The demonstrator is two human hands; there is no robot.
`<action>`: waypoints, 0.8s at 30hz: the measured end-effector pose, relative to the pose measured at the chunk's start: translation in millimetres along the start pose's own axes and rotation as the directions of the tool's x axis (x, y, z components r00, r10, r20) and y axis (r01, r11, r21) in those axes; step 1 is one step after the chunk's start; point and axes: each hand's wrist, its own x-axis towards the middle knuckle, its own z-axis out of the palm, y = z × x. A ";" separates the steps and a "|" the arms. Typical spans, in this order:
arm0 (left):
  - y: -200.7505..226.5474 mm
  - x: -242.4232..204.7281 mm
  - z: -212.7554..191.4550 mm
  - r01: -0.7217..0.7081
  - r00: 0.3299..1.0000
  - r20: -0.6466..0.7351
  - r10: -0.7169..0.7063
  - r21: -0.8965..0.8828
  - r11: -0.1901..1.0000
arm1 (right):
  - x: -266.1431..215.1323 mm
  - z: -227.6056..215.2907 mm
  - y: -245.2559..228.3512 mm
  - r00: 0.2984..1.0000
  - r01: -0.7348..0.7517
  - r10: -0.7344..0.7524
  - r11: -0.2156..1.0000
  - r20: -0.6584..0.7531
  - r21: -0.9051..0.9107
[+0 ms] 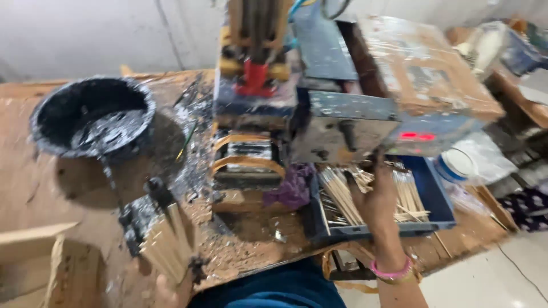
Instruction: The person operates a machine to process wooden sticks, repeatedly inserting bundles into the device and removing them. They also wipe the machine's components with a cloth and handle a black container on the workbench.
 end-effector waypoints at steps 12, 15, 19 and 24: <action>247.1 110.1 41.0 -0.074 0.877 0.479 0.039 0.054 0.996 | -43.3 68.1 -82.7 0.802 -0.585 0.125 0.360 0.584 0.727; 273.3 147.9 20.8 0.161 0.904 0.400 -0.153 0.015 0.987 | -8.8 63.6 -102.6 0.899 -0.304 -0.142 0.479 0.414 0.824; 259.1 204.9 16.7 -0.224 0.964 0.080 0.252 -0.258 0.940 | 32.6 75.2 -121.2 0.880 0.132 -0.372 0.789 0.295 0.600; 259.4 260.3 36.4 -0.247 0.969 -0.083 0.232 -0.322 0.914 | 58.2 103.0 -134.5 0.801 0.514 -0.480 0.858 0.357 0.000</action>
